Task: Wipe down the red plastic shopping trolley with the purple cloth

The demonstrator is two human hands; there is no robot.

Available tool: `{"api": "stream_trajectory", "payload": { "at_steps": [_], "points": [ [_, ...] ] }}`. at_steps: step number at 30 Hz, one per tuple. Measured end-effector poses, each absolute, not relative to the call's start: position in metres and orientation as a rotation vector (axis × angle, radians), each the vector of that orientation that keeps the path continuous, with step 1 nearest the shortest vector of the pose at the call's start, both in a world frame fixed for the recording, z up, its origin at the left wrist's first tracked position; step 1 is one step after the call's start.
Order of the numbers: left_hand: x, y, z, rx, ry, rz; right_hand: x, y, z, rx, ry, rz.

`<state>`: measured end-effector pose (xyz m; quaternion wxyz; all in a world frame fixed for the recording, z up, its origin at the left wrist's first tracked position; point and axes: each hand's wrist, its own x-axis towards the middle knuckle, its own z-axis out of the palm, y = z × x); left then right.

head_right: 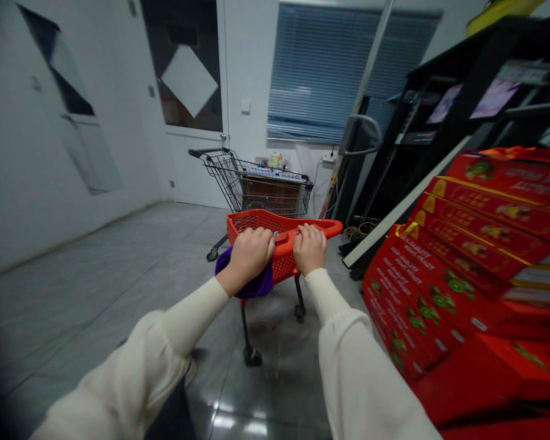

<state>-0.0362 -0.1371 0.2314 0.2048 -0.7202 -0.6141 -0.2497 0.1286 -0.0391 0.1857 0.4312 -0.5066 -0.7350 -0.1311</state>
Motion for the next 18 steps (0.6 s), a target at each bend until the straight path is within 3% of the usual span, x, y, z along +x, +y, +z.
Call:
{"api": "stream_trajectory", "payload": {
  "at_steps": [18],
  "points": [
    [-0.039,-0.134,0.233,-1.773,-1.878,-0.715,0.102,-0.065,0.195,-1.195,-1.943,-0.417]
  ]
}}
